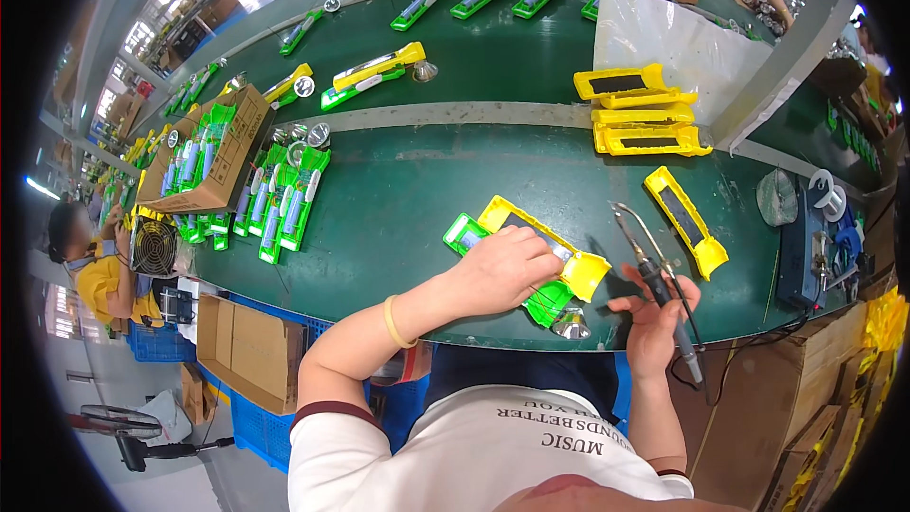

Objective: The person is assembling solar-powered flashlights by placing components into the housing and using a soldering iron to connect wires to the circuit board.

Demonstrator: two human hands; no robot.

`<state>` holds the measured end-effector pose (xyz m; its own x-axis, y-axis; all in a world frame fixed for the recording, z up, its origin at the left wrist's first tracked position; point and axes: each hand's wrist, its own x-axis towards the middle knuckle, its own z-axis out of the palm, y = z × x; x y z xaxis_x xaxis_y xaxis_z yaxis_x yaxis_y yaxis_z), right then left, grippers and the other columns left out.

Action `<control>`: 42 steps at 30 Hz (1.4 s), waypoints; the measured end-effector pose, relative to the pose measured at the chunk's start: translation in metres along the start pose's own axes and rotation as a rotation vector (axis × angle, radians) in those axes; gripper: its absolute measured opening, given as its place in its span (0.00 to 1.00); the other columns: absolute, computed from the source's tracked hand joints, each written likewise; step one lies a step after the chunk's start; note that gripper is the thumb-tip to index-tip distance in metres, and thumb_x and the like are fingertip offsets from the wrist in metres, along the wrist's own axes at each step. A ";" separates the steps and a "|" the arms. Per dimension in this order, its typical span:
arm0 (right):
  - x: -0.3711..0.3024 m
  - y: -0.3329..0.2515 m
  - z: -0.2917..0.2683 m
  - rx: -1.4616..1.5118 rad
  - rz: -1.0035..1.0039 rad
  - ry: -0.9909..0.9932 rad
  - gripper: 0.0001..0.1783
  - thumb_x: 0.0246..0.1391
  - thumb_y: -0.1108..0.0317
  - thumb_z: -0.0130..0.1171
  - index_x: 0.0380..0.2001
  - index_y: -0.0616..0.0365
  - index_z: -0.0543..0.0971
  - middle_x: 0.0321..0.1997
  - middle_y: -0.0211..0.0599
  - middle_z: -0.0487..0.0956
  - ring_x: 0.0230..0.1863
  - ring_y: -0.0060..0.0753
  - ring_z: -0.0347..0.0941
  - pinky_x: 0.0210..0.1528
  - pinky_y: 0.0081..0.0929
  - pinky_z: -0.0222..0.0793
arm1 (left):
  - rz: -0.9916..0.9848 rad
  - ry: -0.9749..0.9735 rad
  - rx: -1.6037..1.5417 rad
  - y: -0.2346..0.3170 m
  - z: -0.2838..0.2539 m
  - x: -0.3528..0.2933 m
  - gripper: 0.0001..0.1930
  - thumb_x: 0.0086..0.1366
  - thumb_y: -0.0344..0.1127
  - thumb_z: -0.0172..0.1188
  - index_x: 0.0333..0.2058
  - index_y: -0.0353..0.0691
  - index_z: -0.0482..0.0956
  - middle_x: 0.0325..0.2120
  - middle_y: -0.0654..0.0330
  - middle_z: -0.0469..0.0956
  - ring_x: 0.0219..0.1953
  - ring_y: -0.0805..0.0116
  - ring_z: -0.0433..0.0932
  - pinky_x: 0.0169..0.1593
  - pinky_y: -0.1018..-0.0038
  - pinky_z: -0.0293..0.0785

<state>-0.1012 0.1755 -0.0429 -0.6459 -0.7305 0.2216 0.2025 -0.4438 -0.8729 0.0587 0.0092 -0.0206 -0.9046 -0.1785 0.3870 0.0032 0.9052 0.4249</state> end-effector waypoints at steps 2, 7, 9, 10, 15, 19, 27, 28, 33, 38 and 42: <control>0.001 0.005 0.004 -0.023 0.058 -0.062 0.22 0.58 0.51 0.44 0.47 0.54 0.56 0.51 0.44 0.66 0.53 0.46 0.66 0.38 0.35 0.76 | 0.000 0.041 -0.043 -0.002 0.002 0.001 0.06 0.51 0.31 0.58 0.30 0.40 0.73 0.26 0.60 0.71 0.32 0.62 0.71 0.37 0.69 0.67; 0.004 0.019 -0.002 -0.093 0.029 -0.069 0.20 0.59 0.52 0.44 0.47 0.53 0.57 0.49 0.43 0.69 0.53 0.46 0.67 0.44 0.37 0.71 | -0.051 0.076 -0.101 -0.002 0.001 0.004 0.05 0.52 0.32 0.59 0.29 0.41 0.73 0.27 0.60 0.72 0.33 0.61 0.71 0.37 0.67 0.68; 0.008 0.022 -0.002 -0.091 0.021 -0.045 0.21 0.59 0.52 0.44 0.46 0.53 0.57 0.49 0.43 0.69 0.52 0.46 0.67 0.45 0.37 0.70 | -0.035 0.095 -0.103 -0.003 0.001 0.005 0.05 0.52 0.32 0.59 0.29 0.41 0.73 0.27 0.61 0.72 0.33 0.61 0.71 0.37 0.68 0.68; 0.008 0.021 -0.002 -0.089 0.017 -0.023 0.21 0.58 0.51 0.44 0.46 0.54 0.57 0.48 0.43 0.70 0.52 0.46 0.68 0.45 0.37 0.69 | -0.025 0.114 -0.107 -0.002 0.000 0.005 0.05 0.52 0.33 0.59 0.29 0.41 0.74 0.27 0.61 0.72 0.33 0.61 0.71 0.37 0.68 0.68; 0.009 0.017 0.002 -0.074 0.096 -0.066 0.25 0.57 0.50 0.46 0.47 0.58 0.57 0.48 0.40 0.64 0.52 0.36 0.64 0.48 0.38 0.69 | -0.018 0.109 -0.063 0.002 -0.002 0.004 0.06 0.50 0.30 0.61 0.29 0.42 0.75 0.26 0.61 0.73 0.31 0.62 0.72 0.34 0.70 0.69; 0.008 0.014 0.003 -0.029 0.128 -0.088 0.26 0.57 0.49 0.45 0.47 0.58 0.54 0.49 0.48 0.65 0.52 0.43 0.67 0.50 0.39 0.68 | -0.064 0.114 -0.087 0.001 0.000 0.003 0.05 0.51 0.29 0.60 0.28 0.42 0.75 0.25 0.61 0.74 0.29 0.62 0.73 0.33 0.70 0.68; 0.007 0.018 -0.001 -0.014 0.127 -0.075 0.26 0.57 0.49 0.46 0.46 0.58 0.55 0.48 0.46 0.64 0.52 0.45 0.66 0.53 0.41 0.66 | -0.198 0.125 -0.206 -0.001 0.000 0.004 0.04 0.52 0.32 0.60 0.28 0.43 0.75 0.23 0.61 0.72 0.28 0.59 0.72 0.32 0.68 0.67; 0.006 0.020 -0.004 -0.007 0.136 -0.070 0.26 0.57 0.49 0.47 0.47 0.58 0.55 0.48 0.44 0.64 0.53 0.44 0.66 0.53 0.42 0.65 | -0.183 0.127 -0.203 -0.002 -0.001 0.002 0.04 0.51 0.31 0.60 0.28 0.42 0.74 0.23 0.59 0.72 0.28 0.58 0.71 0.32 0.68 0.68; 0.010 0.019 -0.003 0.029 0.122 -0.100 0.25 0.57 0.51 0.46 0.47 0.59 0.56 0.47 0.43 0.62 0.51 0.40 0.66 0.53 0.42 0.65 | -0.217 0.088 -0.140 -0.007 -0.017 0.005 0.05 0.51 0.25 0.59 0.28 0.38 0.75 0.25 0.58 0.74 0.29 0.60 0.73 0.34 0.70 0.69; 0.007 0.016 -0.009 -0.025 0.037 -0.071 0.26 0.55 0.48 0.50 0.44 0.58 0.59 0.40 0.40 0.66 0.36 0.27 0.66 0.36 0.23 0.65 | -0.202 -0.098 -0.104 -0.003 -0.016 0.015 0.04 0.52 0.26 0.59 0.28 0.40 0.76 0.25 0.60 0.73 0.31 0.61 0.72 0.35 0.70 0.69; -0.001 -0.004 -0.025 -0.085 0.014 -0.048 0.22 0.52 0.54 0.56 0.38 0.58 0.61 0.32 0.37 0.69 0.23 0.21 0.65 0.23 0.15 0.60 | -0.160 -0.178 -0.067 0.002 -0.016 0.024 0.03 0.52 0.28 0.58 0.28 0.40 0.76 0.25 0.60 0.73 0.32 0.61 0.72 0.35 0.69 0.69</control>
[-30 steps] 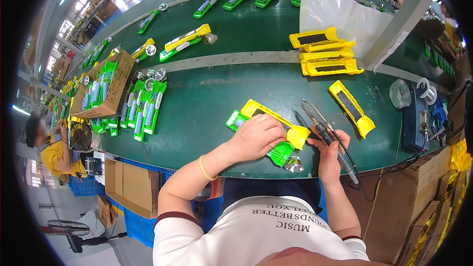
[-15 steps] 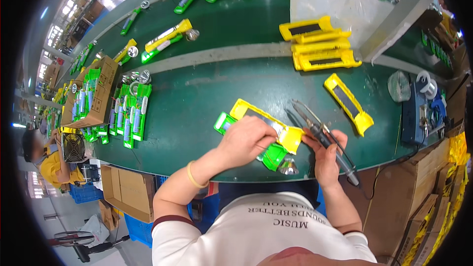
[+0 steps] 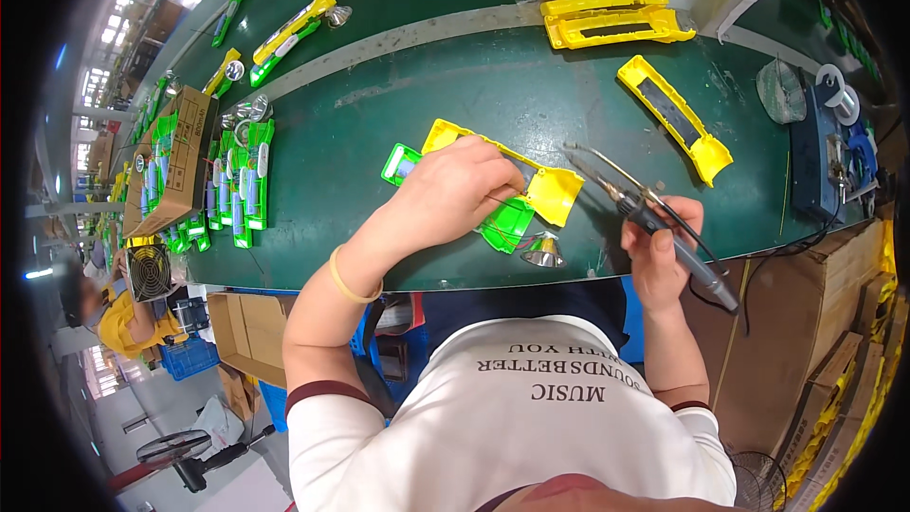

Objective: The person is assembling solar-powered flashlights by placing components into the housing and using a soldering iron to connect wires to the circuit board.

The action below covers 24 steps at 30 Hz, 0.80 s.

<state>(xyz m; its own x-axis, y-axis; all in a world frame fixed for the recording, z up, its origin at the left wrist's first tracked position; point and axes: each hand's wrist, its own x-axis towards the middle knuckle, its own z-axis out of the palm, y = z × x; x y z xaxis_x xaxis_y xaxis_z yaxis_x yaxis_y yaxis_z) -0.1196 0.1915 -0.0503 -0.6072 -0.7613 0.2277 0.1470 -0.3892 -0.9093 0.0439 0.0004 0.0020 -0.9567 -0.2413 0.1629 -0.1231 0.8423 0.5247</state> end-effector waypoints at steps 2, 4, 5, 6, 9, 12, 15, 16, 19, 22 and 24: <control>-0.002 -0.004 -0.008 0.023 0.020 -0.003 0.19 0.49 0.64 0.60 0.35 0.58 0.61 0.29 0.37 0.69 0.19 0.19 0.64 0.20 0.14 0.60 | -0.013 -0.028 0.009 0.003 0.003 0.003 0.03 0.52 0.29 0.58 0.27 0.40 0.76 0.24 0.58 0.73 0.32 0.60 0.72 0.35 0.69 0.70; -0.002 -0.004 -0.011 -0.008 0.033 -0.008 0.18 0.49 0.66 0.59 0.34 0.59 0.61 0.29 0.36 0.68 0.20 0.19 0.64 0.20 0.15 0.61 | -0.046 -0.034 0.046 0.005 0.006 0.003 0.03 0.51 0.29 0.58 0.26 0.40 0.76 0.24 0.58 0.73 0.31 0.60 0.73 0.35 0.69 0.70; -0.002 -0.004 -0.012 -0.044 0.045 -0.013 0.17 0.49 0.68 0.58 0.34 0.59 0.60 0.28 0.36 0.68 0.20 0.18 0.64 0.21 0.15 0.62 | -0.077 -0.039 0.081 0.006 0.007 0.003 0.03 0.50 0.29 0.59 0.25 0.39 0.76 0.24 0.58 0.74 0.31 0.59 0.73 0.35 0.68 0.70; -0.003 -0.003 -0.015 -0.048 0.050 -0.041 0.16 0.49 0.71 0.58 0.33 0.59 0.60 0.28 0.36 0.68 0.20 0.18 0.64 0.21 0.15 0.62 | -0.078 -0.039 0.081 0.007 0.009 0.004 0.03 0.50 0.29 0.59 0.25 0.39 0.76 0.24 0.58 0.74 0.31 0.59 0.73 0.35 0.68 0.70; -0.004 0.002 -0.013 -0.124 0.014 -0.022 0.18 0.48 0.63 0.60 0.32 0.56 0.61 0.29 0.35 0.67 0.17 0.19 0.61 0.16 0.14 0.59 | -0.100 -0.031 0.118 0.012 0.011 0.005 0.03 0.48 0.29 0.59 0.24 0.39 0.76 0.23 0.57 0.74 0.30 0.59 0.74 0.33 0.68 0.71; -0.004 0.000 -0.013 -0.091 0.020 -0.044 0.17 0.49 0.65 0.59 0.32 0.57 0.60 0.29 0.35 0.67 0.18 0.18 0.62 0.17 0.14 0.60 | -0.154 -0.020 0.129 0.016 0.013 0.007 0.04 0.47 0.29 0.60 0.24 0.39 0.76 0.23 0.57 0.74 0.30 0.60 0.74 0.32 0.68 0.71; -0.004 0.007 -0.020 -0.220 -0.008 -0.087 0.17 0.49 0.66 0.59 0.32 0.57 0.60 0.28 0.35 0.67 0.19 0.18 0.62 0.19 0.14 0.61 | -0.172 -0.008 0.141 0.017 0.013 0.008 0.04 0.47 0.29 0.60 0.24 0.39 0.76 0.23 0.57 0.74 0.30 0.60 0.74 0.31 0.68 0.71; -0.004 0.007 -0.021 -0.272 -0.002 -0.118 0.16 0.49 0.68 0.58 0.31 0.58 0.60 0.27 0.35 0.67 0.19 0.18 0.63 0.21 0.15 0.62 | -0.155 0.007 0.125 0.016 0.013 0.007 0.04 0.47 0.29 0.60 0.24 0.39 0.76 0.23 0.57 0.74 0.29 0.60 0.74 0.31 0.68 0.71; -0.004 0.004 -0.018 -0.310 0.059 -0.101 0.15 0.46 0.72 0.59 0.30 0.60 0.62 0.26 0.36 0.72 0.23 0.18 0.65 0.26 0.18 0.64 | -0.143 0.024 0.070 0.012 0.013 0.004 0.04 0.48 0.29 0.60 0.24 0.38 0.76 0.22 0.58 0.74 0.29 0.60 0.74 0.32 0.68 0.71; -0.002 0.005 -0.017 -0.310 0.064 -0.090 0.16 0.45 0.72 0.60 0.30 0.60 0.62 0.25 0.36 0.73 0.24 0.18 0.67 0.27 0.18 0.65 | -0.164 0.008 0.030 0.012 0.012 0.006 0.04 0.48 0.29 0.60 0.24 0.38 0.75 0.22 0.58 0.74 0.29 0.60 0.74 0.32 0.68 0.70; -0.001 0.005 -0.018 -0.319 0.066 -0.098 0.16 0.45 0.72 0.60 0.30 0.60 0.62 0.25 0.36 0.73 0.24 0.18 0.67 0.27 0.18 0.65 | -0.179 -0.012 0.028 0.014 0.011 0.008 0.04 0.48 0.28 0.60 0.25 0.39 0.75 0.22 0.58 0.74 0.29 0.60 0.74 0.33 0.68 0.70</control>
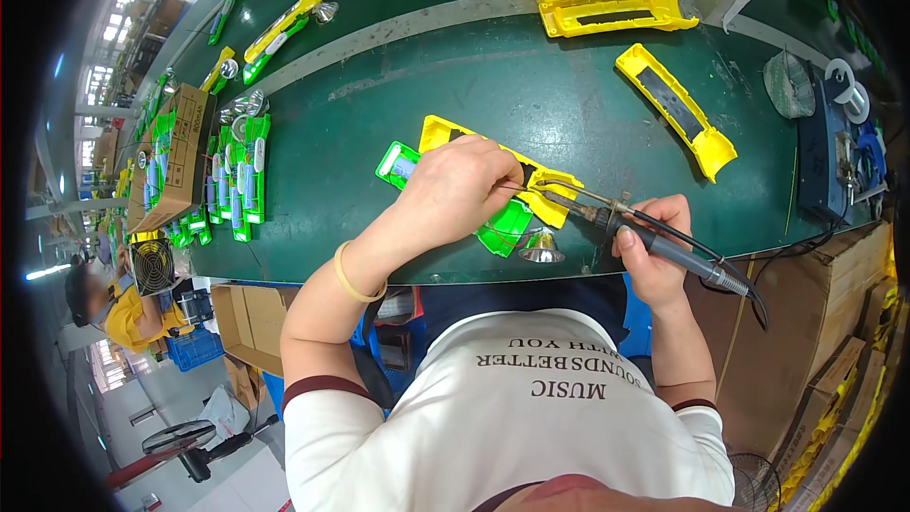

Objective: The person is assembling solar-powered flashlights by placing components into the housing and using a soldering iron to connect wires to the circuit board.

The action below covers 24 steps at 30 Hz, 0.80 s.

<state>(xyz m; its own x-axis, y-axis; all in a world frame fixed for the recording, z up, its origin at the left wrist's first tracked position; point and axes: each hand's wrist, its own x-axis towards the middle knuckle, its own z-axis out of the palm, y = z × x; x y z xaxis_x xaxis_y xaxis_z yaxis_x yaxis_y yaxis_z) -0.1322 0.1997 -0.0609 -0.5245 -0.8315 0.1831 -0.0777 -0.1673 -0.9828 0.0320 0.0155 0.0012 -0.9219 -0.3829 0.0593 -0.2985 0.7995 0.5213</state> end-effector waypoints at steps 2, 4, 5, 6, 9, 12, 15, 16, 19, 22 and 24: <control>0.000 0.000 0.000 -0.009 -0.001 -0.007 0.16 0.45 0.72 0.60 0.30 0.60 0.62 0.25 0.36 0.74 0.24 0.18 0.67 0.27 0.18 0.65 | -0.007 -0.008 0.052 0.001 0.001 0.001 0.04 0.48 0.28 0.60 0.24 0.39 0.75 0.22 0.58 0.74 0.29 0.60 0.73 0.32 0.68 0.70; 0.000 -0.001 0.001 -0.015 0.013 -0.023 0.16 0.45 0.72 0.61 0.30 0.60 0.62 0.26 0.36 0.74 0.24 0.18 0.68 0.27 0.18 0.65 | -0.010 -0.007 0.052 0.001 0.001 0.001 0.04 0.48 0.28 0.60 0.24 0.39 0.75 0.22 0.58 0.74 0.29 0.60 0.73 0.32 0.68 0.70; 0.000 -0.001 0.001 -0.016 0.013 -0.023 0.16 0.45 0.72 0.61 0.30 0.60 0.62 0.26 0.36 0.74 0.24 0.18 0.68 0.27 0.18 0.65 | -0.012 -0.006 0.053 0.001 0.002 0.001 0.04 0.48 0.28 0.60 0.24 0.39 0.75 0.22 0.58 0.74 0.29 0.60 0.73 0.32 0.68 0.70; 0.000 -0.001 0.001 0.002 0.016 -0.028 0.16 0.45 0.72 0.61 0.29 0.60 0.62 0.26 0.37 0.74 0.24 0.18 0.68 0.27 0.17 0.65 | -0.012 -0.007 0.052 0.001 0.002 0.001 0.04 0.48 0.28 0.60 0.24 0.39 0.75 0.22 0.58 0.74 0.29 0.60 0.73 0.32 0.68 0.70; 0.001 -0.002 0.002 0.026 0.025 -0.041 0.16 0.45 0.71 0.61 0.29 0.60 0.62 0.27 0.37 0.74 0.25 0.18 0.68 0.27 0.17 0.66 | -0.012 -0.007 0.058 0.001 0.002 0.002 0.04 0.47 0.28 0.60 0.23 0.39 0.74 0.21 0.59 0.74 0.28 0.60 0.74 0.32 0.68 0.70; 0.002 -0.004 0.003 0.023 0.032 -0.049 0.16 0.45 0.71 0.61 0.29 0.60 0.62 0.27 0.36 0.74 0.24 0.17 0.68 0.27 0.17 0.65 | -0.020 -0.019 0.059 0.002 0.001 0.003 0.04 0.47 0.28 0.60 0.23 0.38 0.74 0.21 0.59 0.74 0.28 0.60 0.74 0.32 0.67 0.70; 0.005 -0.007 0.004 -0.015 0.026 -0.060 0.16 0.45 0.71 0.61 0.29 0.60 0.63 0.26 0.36 0.74 0.24 0.17 0.67 0.27 0.17 0.65 | -0.019 -0.020 0.061 0.001 0.001 0.003 0.04 0.47 0.28 0.60 0.23 0.38 0.74 0.21 0.58 0.74 0.28 0.60 0.74 0.32 0.67 0.70; 0.006 -0.008 0.005 -0.046 0.019 -0.069 0.15 0.45 0.71 0.61 0.28 0.60 0.63 0.26 0.36 0.74 0.24 0.17 0.67 0.26 0.17 0.65 | -0.021 -0.020 0.064 0.001 0.002 0.003 0.04 0.46 0.28 0.59 0.23 0.38 0.74 0.21 0.59 0.74 0.28 0.60 0.74 0.32 0.67 0.70; 0.006 -0.007 0.006 -0.039 0.067 -0.048 0.15 0.46 0.71 0.61 0.28 0.59 0.63 0.25 0.34 0.73 0.23 0.16 0.66 0.25 0.17 0.64 | -0.019 -0.020 0.073 0.002 0.002 0.003 0.04 0.46 0.28 0.59 0.23 0.38 0.74 0.21 0.59 0.74 0.28 0.60 0.74 0.32 0.68 0.70; 0.004 -0.003 0.005 -0.003 0.109 -0.045 0.14 0.47 0.71 0.61 0.28 0.59 0.63 0.24 0.31 0.72 0.22 0.15 0.65 0.24 0.15 0.62 | -0.012 -0.015 0.079 0.001 0.002 0.004 0.04 0.46 0.28 0.59 0.23 0.38 0.74 0.21 0.59 0.74 0.28 0.61 0.74 0.32 0.68 0.70; 0.003 -0.003 0.004 0.026 0.106 -0.036 0.14 0.48 0.71 0.60 0.29 0.59 0.63 0.24 0.31 0.71 0.22 0.15 0.65 0.23 0.15 0.62 | -0.010 -0.010 0.081 0.001 0.003 0.003 0.03 0.46 0.28 0.59 0.23 0.38 0.74 0.21 0.59 0.74 0.28 0.60 0.74 0.32 0.67 0.70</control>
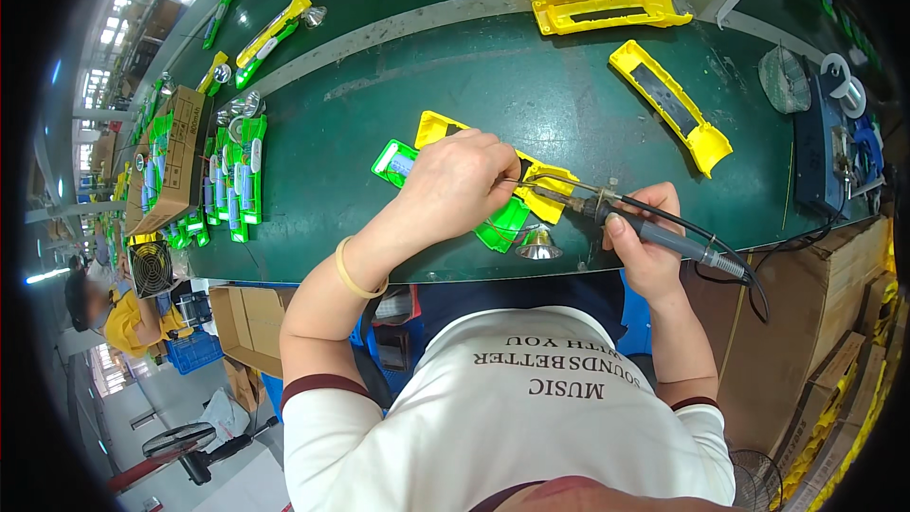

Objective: The person is assembling solar-powered flashlights by placing components into the housing and using a soldering iron to connect wires to the circuit board.

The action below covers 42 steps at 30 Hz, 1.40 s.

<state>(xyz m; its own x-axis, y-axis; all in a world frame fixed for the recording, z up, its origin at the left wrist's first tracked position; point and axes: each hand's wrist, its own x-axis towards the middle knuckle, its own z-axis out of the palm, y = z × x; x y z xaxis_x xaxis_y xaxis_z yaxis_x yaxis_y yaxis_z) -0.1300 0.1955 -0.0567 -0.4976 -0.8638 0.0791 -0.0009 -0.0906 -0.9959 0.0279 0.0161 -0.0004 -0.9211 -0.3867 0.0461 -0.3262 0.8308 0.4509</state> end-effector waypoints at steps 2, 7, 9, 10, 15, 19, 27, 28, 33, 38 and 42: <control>-0.002 0.000 0.000 0.028 -0.003 0.005 0.14 0.48 0.71 0.59 0.30 0.59 0.63 0.23 0.30 0.70 0.21 0.15 0.64 0.23 0.15 0.62 | 0.004 0.004 -0.001 0.001 0.000 0.000 0.03 0.46 0.27 0.59 0.22 0.38 0.74 0.21 0.59 0.74 0.28 0.60 0.74 0.32 0.67 0.70; -0.006 -0.001 0.001 0.283 -0.192 0.193 0.16 0.51 0.67 0.57 0.34 0.59 0.61 0.27 0.36 0.69 0.19 0.21 0.66 0.21 0.16 0.64 | 0.013 0.014 0.006 0.000 0.000 -0.001 0.03 0.47 0.28 0.59 0.22 0.39 0.74 0.20 0.59 0.73 0.28 0.60 0.74 0.32 0.67 0.70; -0.007 0.001 -0.002 0.272 -0.220 0.183 0.17 0.52 0.63 0.56 0.35 0.59 0.61 0.29 0.38 0.70 0.20 0.23 0.68 0.21 0.16 0.64 | 0.018 0.019 0.003 0.000 0.002 0.000 0.03 0.47 0.28 0.58 0.22 0.39 0.74 0.20 0.59 0.73 0.28 0.60 0.74 0.32 0.67 0.70; -0.005 0.001 -0.001 0.270 -0.220 0.197 0.17 0.53 0.62 0.56 0.35 0.59 0.61 0.30 0.39 0.69 0.20 0.24 0.68 0.20 0.16 0.63 | 0.023 0.022 0.001 0.000 0.002 -0.001 0.03 0.47 0.28 0.58 0.22 0.39 0.74 0.20 0.59 0.73 0.28 0.60 0.74 0.32 0.67 0.70; -0.003 0.002 0.000 0.288 -0.177 0.199 0.18 0.53 0.61 0.55 0.36 0.60 0.60 0.30 0.38 0.69 0.18 0.24 0.68 0.18 0.15 0.62 | 0.026 0.050 0.001 -0.003 0.001 -0.003 0.03 0.47 0.29 0.58 0.22 0.39 0.74 0.20 0.59 0.73 0.28 0.60 0.74 0.32 0.67 0.70; -0.008 -0.003 -0.001 0.288 -0.178 0.157 0.16 0.51 0.64 0.57 0.34 0.58 0.61 0.27 0.35 0.68 0.17 0.21 0.65 0.17 0.15 0.62 | 0.030 0.051 0.002 -0.003 0.004 -0.001 0.03 0.47 0.30 0.58 0.21 0.39 0.74 0.20 0.58 0.73 0.28 0.59 0.74 0.32 0.66 0.70; -0.003 -0.004 0.008 -0.006 -0.105 -0.013 0.14 0.50 0.69 0.57 0.31 0.59 0.61 0.28 0.35 0.68 0.19 0.20 0.66 0.21 0.16 0.64 | 0.042 0.062 0.002 -0.006 0.004 -0.002 0.03 0.47 0.31 0.57 0.22 0.39 0.74 0.20 0.57 0.73 0.28 0.58 0.74 0.31 0.66 0.70; -0.003 -0.005 0.007 -0.008 -0.104 -0.012 0.14 0.50 0.69 0.57 0.31 0.59 0.61 0.28 0.35 0.68 0.19 0.20 0.66 0.21 0.16 0.64 | 0.042 0.064 0.001 -0.005 0.005 -0.002 0.03 0.47 0.31 0.57 0.22 0.39 0.74 0.20 0.57 0.73 0.28 0.58 0.74 0.31 0.66 0.70; -0.003 -0.006 0.009 -0.010 -0.083 -0.014 0.13 0.50 0.73 0.56 0.31 0.60 0.61 0.27 0.36 0.70 0.20 0.19 0.67 0.22 0.16 0.66 | 0.031 0.048 0.006 -0.003 0.004 -0.003 0.03 0.47 0.30 0.57 0.21 0.38 0.74 0.20 0.57 0.74 0.28 0.58 0.74 0.32 0.66 0.71; -0.008 0.000 0.002 0.164 -0.196 0.121 0.14 0.51 0.67 0.56 0.34 0.59 0.61 0.27 0.36 0.67 0.17 0.20 0.64 0.18 0.16 0.62 | 0.034 0.054 0.001 -0.004 0.005 -0.002 0.03 0.47 0.30 0.57 0.22 0.38 0.74 0.20 0.57 0.74 0.28 0.59 0.74 0.32 0.65 0.71; -0.003 0.002 0.003 0.209 -0.263 0.225 0.16 0.53 0.62 0.55 0.37 0.58 0.61 0.27 0.35 0.68 0.19 0.24 0.68 0.17 0.15 0.59 | 0.038 0.056 0.015 -0.005 0.005 0.000 0.03 0.47 0.30 0.57 0.22 0.38 0.74 0.20 0.57 0.74 0.29 0.59 0.74 0.32 0.65 0.71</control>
<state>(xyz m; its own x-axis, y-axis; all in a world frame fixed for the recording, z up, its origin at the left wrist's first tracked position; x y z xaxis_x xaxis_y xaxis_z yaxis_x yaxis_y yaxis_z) -0.1258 0.1964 -0.0591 -0.6814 -0.6697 0.2953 0.0112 -0.4129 -0.9107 0.0287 0.0138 -0.0070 -0.9197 -0.3761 0.1125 -0.2948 0.8511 0.4345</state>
